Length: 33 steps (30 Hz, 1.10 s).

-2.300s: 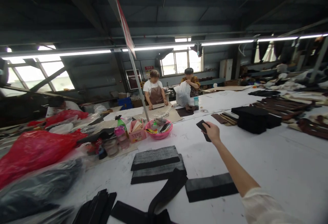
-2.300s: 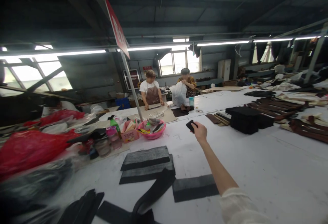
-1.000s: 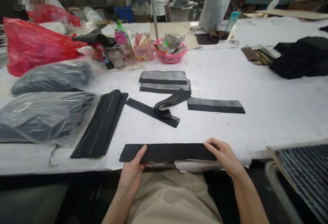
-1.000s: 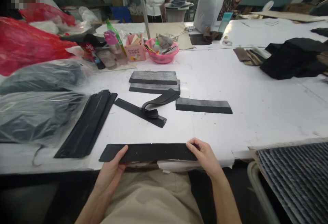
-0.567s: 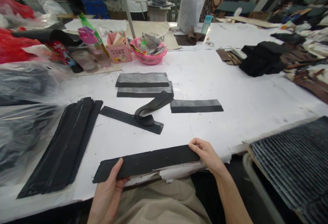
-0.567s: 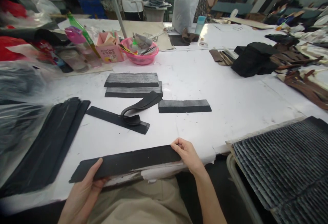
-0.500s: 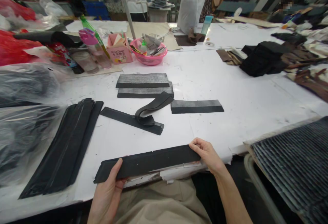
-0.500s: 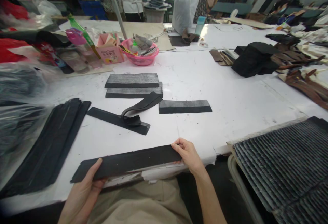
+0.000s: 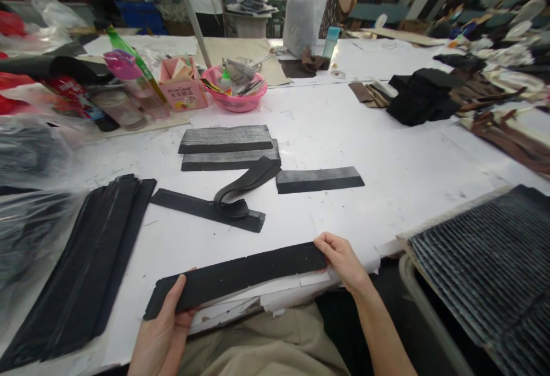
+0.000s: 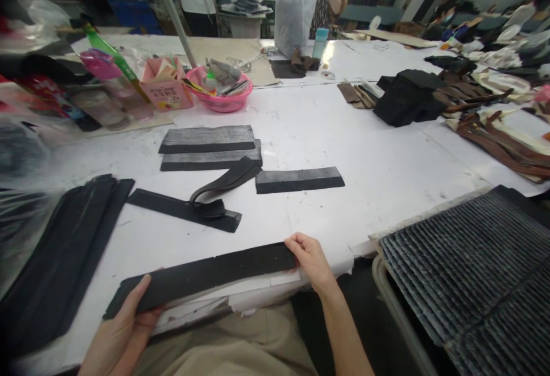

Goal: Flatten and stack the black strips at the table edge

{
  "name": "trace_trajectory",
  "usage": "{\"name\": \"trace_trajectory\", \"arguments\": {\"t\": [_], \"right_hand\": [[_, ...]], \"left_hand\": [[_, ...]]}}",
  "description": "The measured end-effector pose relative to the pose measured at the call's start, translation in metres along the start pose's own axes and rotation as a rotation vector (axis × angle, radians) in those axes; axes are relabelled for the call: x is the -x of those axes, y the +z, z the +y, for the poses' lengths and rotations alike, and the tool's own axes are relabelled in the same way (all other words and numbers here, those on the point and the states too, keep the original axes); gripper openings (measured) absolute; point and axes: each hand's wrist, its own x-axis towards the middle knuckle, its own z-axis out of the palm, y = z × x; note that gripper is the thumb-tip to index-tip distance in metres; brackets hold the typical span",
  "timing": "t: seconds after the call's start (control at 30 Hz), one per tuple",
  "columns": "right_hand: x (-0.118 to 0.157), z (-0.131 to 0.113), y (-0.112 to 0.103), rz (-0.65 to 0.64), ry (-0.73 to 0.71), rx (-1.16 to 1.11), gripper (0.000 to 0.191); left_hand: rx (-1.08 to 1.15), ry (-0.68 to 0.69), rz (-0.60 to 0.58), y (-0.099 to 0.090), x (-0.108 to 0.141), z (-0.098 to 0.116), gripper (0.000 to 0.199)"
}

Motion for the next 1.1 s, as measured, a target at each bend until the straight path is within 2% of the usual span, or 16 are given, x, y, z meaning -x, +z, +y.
{"name": "trace_trajectory", "arguments": {"t": [0.17,0.5,0.67,0.8,0.9,1.0,1.1], "right_hand": [[-0.002,0.005,-0.002,0.017,-0.019,0.037,0.038],[-0.003,0.008,-0.001,0.011,-0.022,0.03,0.038],[-0.004,0.004,0.0,0.017,-0.005,0.059,0.039],[-0.002,0.002,-0.004,0.035,-0.059,0.177,0.041],[-0.002,0.005,-0.013,0.08,-0.104,0.328,0.042],[-0.007,0.012,-0.026,0.105,-0.084,0.433,0.041],[-0.014,0.021,-0.036,0.098,-0.06,0.532,0.044]], "left_hand": [[0.014,0.045,0.04,0.003,-0.001,0.0,0.023],[0.076,0.092,-0.046,-0.006,-0.014,-0.008,0.033],[0.085,0.073,-0.059,-0.007,-0.016,-0.009,0.025],[0.087,0.058,-0.055,-0.007,-0.016,-0.008,0.022],[0.082,0.013,-0.1,-0.007,-0.014,-0.007,0.027],[0.1,0.017,-0.168,-0.007,-0.015,-0.009,0.033],[0.105,0.016,-0.175,-0.008,-0.017,-0.011,0.035]]}}
